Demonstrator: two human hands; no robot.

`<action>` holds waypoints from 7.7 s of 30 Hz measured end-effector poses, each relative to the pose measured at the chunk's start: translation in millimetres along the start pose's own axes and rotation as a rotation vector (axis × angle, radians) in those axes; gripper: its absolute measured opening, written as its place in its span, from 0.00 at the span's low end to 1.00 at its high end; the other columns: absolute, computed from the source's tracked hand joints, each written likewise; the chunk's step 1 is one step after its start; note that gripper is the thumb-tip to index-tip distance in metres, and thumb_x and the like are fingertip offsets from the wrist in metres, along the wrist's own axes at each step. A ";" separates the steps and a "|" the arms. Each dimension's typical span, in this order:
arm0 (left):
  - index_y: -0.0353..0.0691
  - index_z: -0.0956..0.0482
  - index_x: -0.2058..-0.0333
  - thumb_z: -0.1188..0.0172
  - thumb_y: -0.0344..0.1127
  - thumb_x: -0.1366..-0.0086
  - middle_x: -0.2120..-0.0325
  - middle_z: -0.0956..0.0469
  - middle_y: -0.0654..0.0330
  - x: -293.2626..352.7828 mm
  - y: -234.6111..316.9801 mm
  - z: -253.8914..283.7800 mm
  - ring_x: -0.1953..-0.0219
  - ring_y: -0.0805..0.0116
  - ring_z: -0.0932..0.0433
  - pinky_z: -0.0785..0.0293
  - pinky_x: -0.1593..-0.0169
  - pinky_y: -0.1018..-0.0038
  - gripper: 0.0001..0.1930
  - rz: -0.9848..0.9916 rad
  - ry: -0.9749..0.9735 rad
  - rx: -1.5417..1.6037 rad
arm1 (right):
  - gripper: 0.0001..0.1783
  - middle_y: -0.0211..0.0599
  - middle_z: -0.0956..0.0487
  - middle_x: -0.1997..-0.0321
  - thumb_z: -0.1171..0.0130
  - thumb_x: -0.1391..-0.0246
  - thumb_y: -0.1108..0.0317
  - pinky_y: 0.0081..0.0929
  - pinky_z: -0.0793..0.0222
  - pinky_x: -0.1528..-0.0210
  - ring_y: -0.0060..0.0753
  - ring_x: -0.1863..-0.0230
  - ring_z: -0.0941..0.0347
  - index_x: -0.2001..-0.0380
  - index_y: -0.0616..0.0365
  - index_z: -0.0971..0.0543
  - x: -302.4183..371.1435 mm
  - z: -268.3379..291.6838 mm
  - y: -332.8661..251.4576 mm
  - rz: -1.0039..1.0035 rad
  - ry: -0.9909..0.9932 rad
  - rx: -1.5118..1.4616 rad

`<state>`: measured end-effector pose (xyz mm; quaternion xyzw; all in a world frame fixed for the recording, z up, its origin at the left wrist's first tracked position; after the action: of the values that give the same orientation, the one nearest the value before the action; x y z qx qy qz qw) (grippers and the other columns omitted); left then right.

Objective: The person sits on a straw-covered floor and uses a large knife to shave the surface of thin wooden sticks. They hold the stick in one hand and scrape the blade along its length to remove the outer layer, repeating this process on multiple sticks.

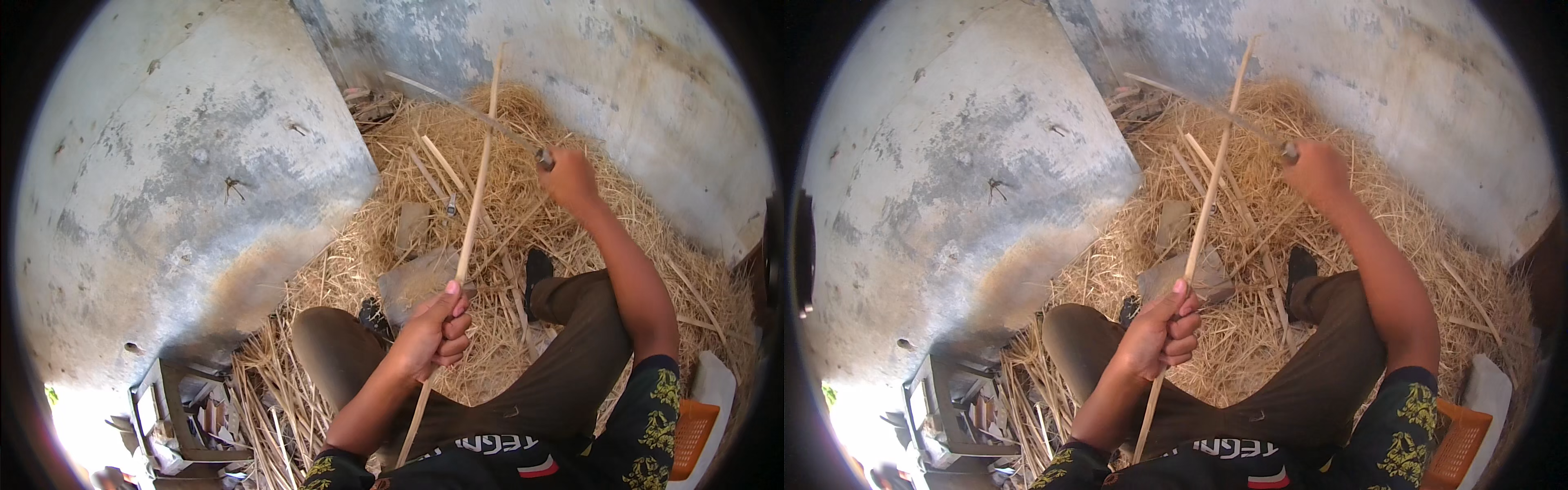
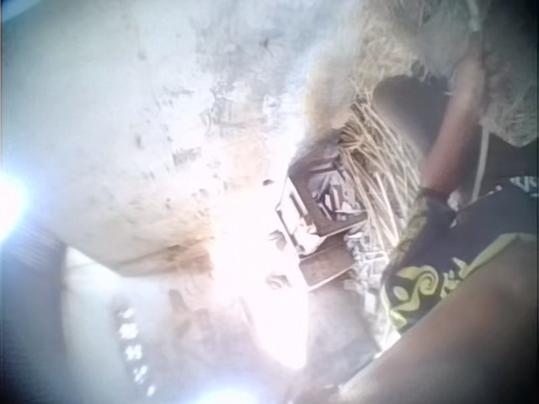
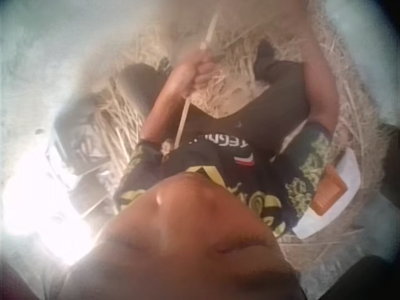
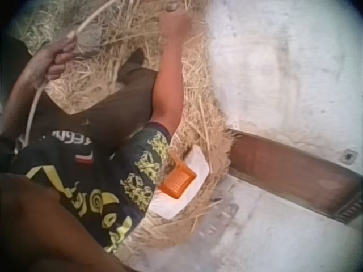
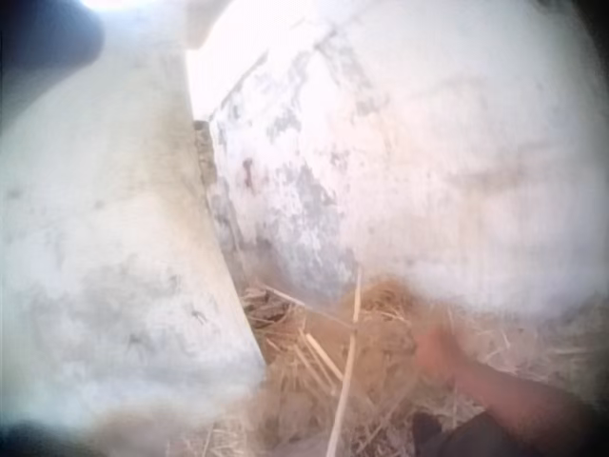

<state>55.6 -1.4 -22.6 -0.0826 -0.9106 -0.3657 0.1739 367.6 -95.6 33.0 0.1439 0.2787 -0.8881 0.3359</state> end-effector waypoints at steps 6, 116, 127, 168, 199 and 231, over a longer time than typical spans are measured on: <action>0.49 0.37 0.69 0.54 0.53 0.23 0.85 0.46 0.74 4.5 23.4 24.9 0.88 0.84 0.52 0.58 0.86 0.82 0.18 -0.163 0.188 -0.113 | 0.10 0.46 0.21 0.79 0.40 0.47 0.63 0.43 0.26 0.72 0.49 0.77 0.23 0.73 0.58 0.20 57.3 -18.0 -92.5 0.444 -0.009 0.070; 0.36 0.35 0.37 0.60 0.49 0.21 0.81 0.46 0.73 20.8 102.2 106.9 0.85 0.84 0.51 0.52 0.86 0.85 0.25 -0.259 0.256 -0.109 | 0.11 0.39 0.19 0.74 0.38 0.47 0.65 0.40 0.26 0.70 0.40 0.74 0.22 0.59 0.51 0.19 -55.4 -70.1 -71.2 0.027 -0.063 -0.089; 0.68 0.47 0.29 0.59 0.40 0.21 0.77 0.40 0.69 34.4 87.5 156.3 0.85 0.85 0.49 0.49 0.87 0.88 0.25 -0.304 0.359 0.372 | 0.12 0.16 0.43 0.85 0.37 0.40 0.62 0.27 0.37 0.78 0.14 0.87 0.48 0.67 0.60 0.24 65.0 -169.1 -155.5 -1.006 -1.201 -1.223; 0.35 0.31 0.56 0.64 0.31 0.24 0.82 0.33 0.70 45.0 238.1 53.7 0.88 0.84 0.41 0.44 0.82 0.82 0.12 -0.500 -0.045 0.167 | 0.12 0.31 0.33 0.85 0.38 0.43 0.71 0.32 0.37 0.81 0.28 0.86 0.39 0.78 0.61 0.27 62.5 -140.2 -33.4 -0.839 -0.647 -0.977; 0.41 0.32 0.73 0.65 0.62 0.24 0.94 0.41 0.67 21.1 190.6 39.3 0.92 0.80 0.44 0.46 0.86 0.79 0.31 -0.656 0.274 -0.975 | 0.18 0.33 0.30 0.88 0.37 0.48 0.64 0.32 0.36 0.88 0.28 0.90 0.34 0.85 0.58 0.30 279.6 -261.7 -79.5 -0.911 -0.534 -0.717; 0.48 0.50 0.78 0.66 0.78 0.34 0.87 0.53 0.70 21.5 215.0 70.6 0.84 0.77 0.57 0.60 0.80 0.76 0.36 -1.395 0.588 -0.330 | 0.17 0.25 0.31 0.86 0.39 0.43 0.64 0.27 0.44 0.78 0.17 0.82 0.40 0.82 0.61 0.28 228.1 -210.7 -129.0 -0.659 -0.168 -0.946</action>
<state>77.2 202.7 75.0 0.5855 -0.6023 -0.5283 0.1235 127.4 -8.9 -185.7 -0.1869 0.6476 -0.7332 0.0904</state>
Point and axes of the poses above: each hand's wrist, its own x-axis away from the middle knuckle, its own z-axis out of the back of the hand, y = z × x, the point moved 6 cm from there along -x, towards the middle knuckle
